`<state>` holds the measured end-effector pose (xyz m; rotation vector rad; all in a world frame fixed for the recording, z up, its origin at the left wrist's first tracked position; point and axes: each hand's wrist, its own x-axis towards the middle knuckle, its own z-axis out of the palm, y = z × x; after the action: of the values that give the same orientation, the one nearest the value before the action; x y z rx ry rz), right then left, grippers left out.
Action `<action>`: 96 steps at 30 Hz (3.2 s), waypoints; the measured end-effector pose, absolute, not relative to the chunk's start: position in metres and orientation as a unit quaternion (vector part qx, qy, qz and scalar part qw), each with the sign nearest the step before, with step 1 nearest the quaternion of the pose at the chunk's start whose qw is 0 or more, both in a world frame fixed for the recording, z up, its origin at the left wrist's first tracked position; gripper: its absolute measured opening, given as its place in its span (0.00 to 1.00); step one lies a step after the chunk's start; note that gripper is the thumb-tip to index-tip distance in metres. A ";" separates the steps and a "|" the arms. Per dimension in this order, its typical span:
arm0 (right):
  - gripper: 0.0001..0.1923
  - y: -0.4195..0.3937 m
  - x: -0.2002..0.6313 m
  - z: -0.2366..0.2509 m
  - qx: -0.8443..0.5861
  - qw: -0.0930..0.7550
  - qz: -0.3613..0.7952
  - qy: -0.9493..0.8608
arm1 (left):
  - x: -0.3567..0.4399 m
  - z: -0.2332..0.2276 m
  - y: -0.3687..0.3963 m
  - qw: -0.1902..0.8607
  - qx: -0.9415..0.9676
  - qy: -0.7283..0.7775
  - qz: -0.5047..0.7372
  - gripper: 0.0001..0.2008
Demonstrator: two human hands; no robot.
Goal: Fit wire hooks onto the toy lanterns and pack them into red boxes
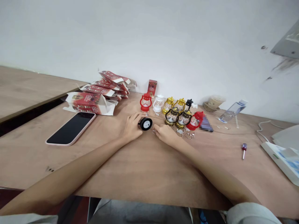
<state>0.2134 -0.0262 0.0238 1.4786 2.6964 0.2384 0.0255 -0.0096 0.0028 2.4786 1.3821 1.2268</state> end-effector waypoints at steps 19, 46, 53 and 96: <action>0.07 -0.024 0.214 -0.011 0.406 -0.443 -0.036 0.799 | 0.025 0.007 -0.017 -0.026 0.803 0.482 0.350 0.26; 0.16 -0.030 0.211 -0.020 0.339 -0.470 0.051 0.813 | 0.024 0.001 -0.018 -0.081 0.832 0.450 0.315 0.28; 0.13 -0.032 0.211 -0.018 0.348 -0.473 0.066 0.807 | 0.025 0.002 -0.019 -0.090 0.836 0.447 0.305 0.27; 0.21 -0.024 0.213 -0.016 0.293 -0.527 0.173 0.779 | 0.025 0.001 -0.020 -0.121 0.835 0.452 0.290 0.28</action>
<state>0.2134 -0.0237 -0.0163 1.4660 3.8951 0.8662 0.0255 -0.0199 0.0010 2.8457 1.5428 0.9893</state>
